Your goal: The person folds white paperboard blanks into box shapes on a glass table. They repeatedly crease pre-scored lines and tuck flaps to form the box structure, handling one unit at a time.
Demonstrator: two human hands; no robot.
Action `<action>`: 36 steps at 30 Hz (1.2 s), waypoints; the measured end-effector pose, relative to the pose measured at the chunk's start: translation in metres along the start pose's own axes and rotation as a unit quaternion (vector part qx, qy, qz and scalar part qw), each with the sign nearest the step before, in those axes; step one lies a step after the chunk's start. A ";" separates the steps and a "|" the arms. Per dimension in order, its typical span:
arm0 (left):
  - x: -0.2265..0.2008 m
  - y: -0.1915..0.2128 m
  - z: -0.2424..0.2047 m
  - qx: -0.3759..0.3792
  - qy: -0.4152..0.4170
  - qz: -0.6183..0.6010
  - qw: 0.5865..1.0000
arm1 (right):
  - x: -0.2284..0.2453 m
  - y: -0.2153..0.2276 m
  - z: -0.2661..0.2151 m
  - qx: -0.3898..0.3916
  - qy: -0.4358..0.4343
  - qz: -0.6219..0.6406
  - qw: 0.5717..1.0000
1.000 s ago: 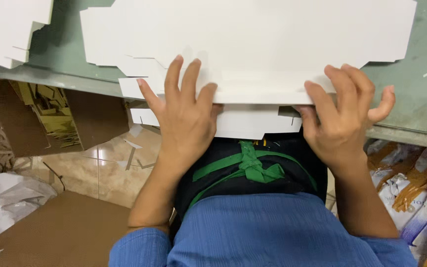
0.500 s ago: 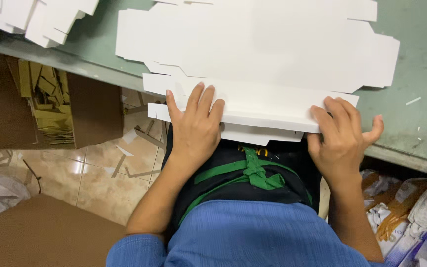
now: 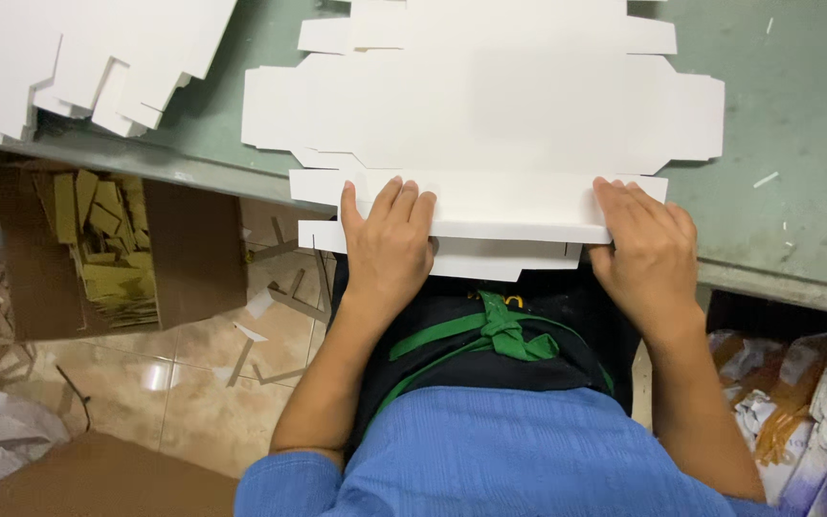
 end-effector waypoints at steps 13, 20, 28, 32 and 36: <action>0.011 -0.014 0.007 0.054 -0.014 -0.054 0.997 | -0.011 -0.005 0.005 -0.007 -0.021 -0.002 1.000; 0.012 0.002 0.019 0.063 -0.029 -0.049 0.996 | -0.023 -0.004 0.013 0.000 -0.004 0.044 0.999; 0.015 -0.002 0.023 0.123 -0.086 -0.067 0.986 | -0.027 0.016 0.024 0.064 0.048 0.062 0.995; 0.030 0.011 0.034 0.183 -0.171 -0.073 0.965 | -0.026 0.046 0.044 0.128 0.120 0.193 0.965; 0.048 0.027 0.072 0.262 -0.195 -0.178 0.928 | -0.027 0.088 0.051 0.125 0.101 0.169 0.972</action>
Point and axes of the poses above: each hand's wrist, its own z-axis towards the middle knuckle, its own y-axis out of the back of the hand, x = y × z, the point moved 3 cm from there along z, towards the middle knuckle, and after that the axes turned 14 degrees about z, right-handed, at the moved point
